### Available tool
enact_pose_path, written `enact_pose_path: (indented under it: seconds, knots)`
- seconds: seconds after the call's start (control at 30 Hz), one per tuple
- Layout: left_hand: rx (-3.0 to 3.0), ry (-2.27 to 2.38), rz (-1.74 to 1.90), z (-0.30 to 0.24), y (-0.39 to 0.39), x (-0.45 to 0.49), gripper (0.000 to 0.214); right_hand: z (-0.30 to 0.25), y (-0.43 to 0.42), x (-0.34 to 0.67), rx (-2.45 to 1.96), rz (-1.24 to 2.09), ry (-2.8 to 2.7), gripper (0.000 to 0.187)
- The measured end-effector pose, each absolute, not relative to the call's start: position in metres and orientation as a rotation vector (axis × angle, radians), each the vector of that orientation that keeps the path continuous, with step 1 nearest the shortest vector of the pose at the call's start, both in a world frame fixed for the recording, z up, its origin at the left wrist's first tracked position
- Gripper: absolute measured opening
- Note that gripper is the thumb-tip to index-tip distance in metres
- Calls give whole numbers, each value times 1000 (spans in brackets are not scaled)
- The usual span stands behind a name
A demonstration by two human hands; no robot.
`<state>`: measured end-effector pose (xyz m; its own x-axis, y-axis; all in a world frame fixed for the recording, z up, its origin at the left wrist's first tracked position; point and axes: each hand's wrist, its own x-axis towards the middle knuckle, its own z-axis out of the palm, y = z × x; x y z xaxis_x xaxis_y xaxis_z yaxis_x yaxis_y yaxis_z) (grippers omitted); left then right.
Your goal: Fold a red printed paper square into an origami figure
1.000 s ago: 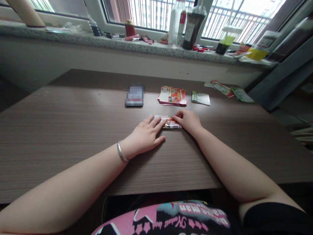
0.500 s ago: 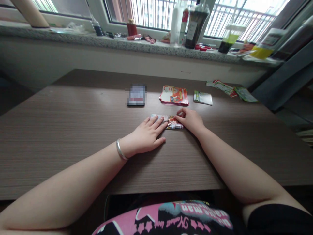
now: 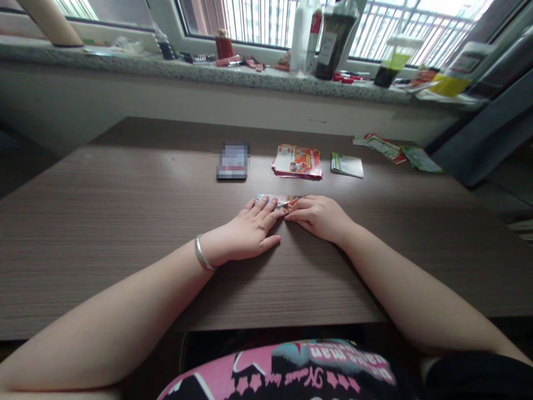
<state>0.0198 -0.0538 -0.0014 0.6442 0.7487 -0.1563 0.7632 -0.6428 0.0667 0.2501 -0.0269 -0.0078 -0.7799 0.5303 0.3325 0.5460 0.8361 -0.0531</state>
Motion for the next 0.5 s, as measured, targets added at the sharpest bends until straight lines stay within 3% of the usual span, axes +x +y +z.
enact_pose_path:
  seconds: [0.23,0.5]
  knots:
    - [2888,1183,-64,4,-59,12,59,2,-40,243,-1000,-232,-2772,27]
    - [3009,1191,42,15,-70,18,50,12,-45,240,-1158,-188,-2772,27]
